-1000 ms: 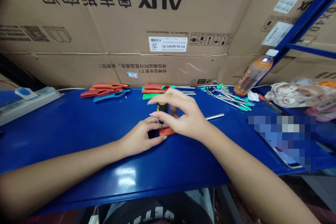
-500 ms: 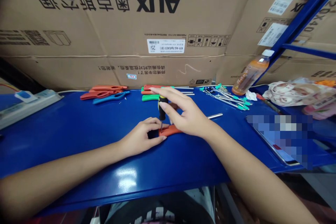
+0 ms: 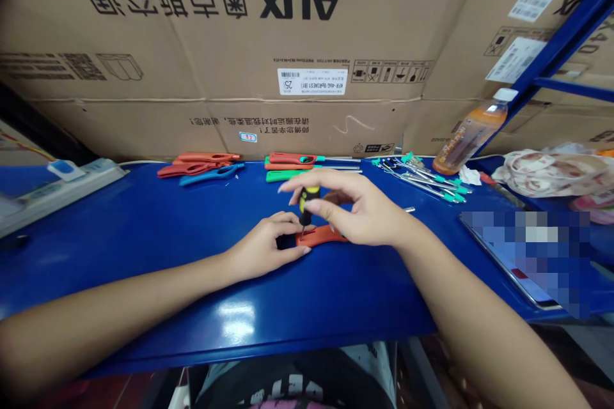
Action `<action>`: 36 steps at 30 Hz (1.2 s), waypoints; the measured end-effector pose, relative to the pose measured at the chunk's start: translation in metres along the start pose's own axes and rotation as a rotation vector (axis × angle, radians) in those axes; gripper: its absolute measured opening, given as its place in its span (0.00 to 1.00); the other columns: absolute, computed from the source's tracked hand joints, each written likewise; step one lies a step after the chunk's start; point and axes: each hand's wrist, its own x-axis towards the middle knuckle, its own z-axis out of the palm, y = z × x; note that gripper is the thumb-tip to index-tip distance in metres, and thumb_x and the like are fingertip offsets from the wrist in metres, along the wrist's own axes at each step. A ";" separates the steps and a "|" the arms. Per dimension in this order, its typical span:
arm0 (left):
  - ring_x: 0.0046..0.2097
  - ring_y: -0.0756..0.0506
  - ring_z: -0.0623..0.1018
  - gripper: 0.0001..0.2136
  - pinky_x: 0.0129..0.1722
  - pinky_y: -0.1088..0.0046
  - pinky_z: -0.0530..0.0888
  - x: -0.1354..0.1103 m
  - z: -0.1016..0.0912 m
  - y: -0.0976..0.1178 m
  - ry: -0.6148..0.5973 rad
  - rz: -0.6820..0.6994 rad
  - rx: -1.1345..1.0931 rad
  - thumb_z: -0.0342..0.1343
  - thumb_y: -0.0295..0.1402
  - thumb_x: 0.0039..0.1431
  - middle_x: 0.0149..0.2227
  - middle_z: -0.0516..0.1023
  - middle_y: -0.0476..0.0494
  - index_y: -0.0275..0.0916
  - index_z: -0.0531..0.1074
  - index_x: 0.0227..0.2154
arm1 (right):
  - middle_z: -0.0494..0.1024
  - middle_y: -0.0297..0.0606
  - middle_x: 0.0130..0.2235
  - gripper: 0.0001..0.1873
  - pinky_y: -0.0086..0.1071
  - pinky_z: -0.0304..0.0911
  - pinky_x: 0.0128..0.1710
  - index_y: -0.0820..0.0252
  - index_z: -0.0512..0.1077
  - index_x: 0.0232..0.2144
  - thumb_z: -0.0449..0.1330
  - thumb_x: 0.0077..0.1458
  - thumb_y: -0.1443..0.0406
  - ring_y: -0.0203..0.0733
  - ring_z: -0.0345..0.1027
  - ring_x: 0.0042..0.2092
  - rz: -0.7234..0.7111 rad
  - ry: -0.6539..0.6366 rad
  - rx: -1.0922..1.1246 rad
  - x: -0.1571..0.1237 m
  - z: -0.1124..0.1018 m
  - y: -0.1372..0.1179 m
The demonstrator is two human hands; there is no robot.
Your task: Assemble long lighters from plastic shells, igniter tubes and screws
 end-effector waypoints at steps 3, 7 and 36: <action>0.46 0.43 0.78 0.12 0.52 0.63 0.73 0.000 0.000 -0.001 0.006 0.007 0.002 0.65 0.33 0.58 0.43 0.79 0.43 0.38 0.80 0.45 | 0.80 0.37 0.35 0.12 0.30 0.69 0.34 0.57 0.78 0.42 0.67 0.58 0.58 0.39 0.73 0.34 -0.093 0.285 -0.248 0.000 0.007 0.000; 0.46 0.43 0.78 0.11 0.52 0.63 0.73 0.000 0.000 -0.001 0.010 0.014 0.005 0.64 0.33 0.59 0.43 0.79 0.43 0.38 0.80 0.44 | 0.80 0.43 0.47 0.16 0.33 0.71 0.39 0.56 0.74 0.53 0.54 0.68 0.61 0.40 0.75 0.40 -0.086 0.172 -0.254 0.000 0.011 -0.008; 0.43 0.43 0.78 0.13 0.50 0.63 0.73 0.000 0.000 0.002 0.009 -0.033 0.008 0.65 0.34 0.58 0.39 0.79 0.44 0.38 0.80 0.46 | 0.79 0.37 0.38 0.09 0.31 0.69 0.35 0.56 0.76 0.45 0.59 0.64 0.64 0.35 0.70 0.31 -0.071 0.184 -0.107 0.005 0.011 0.000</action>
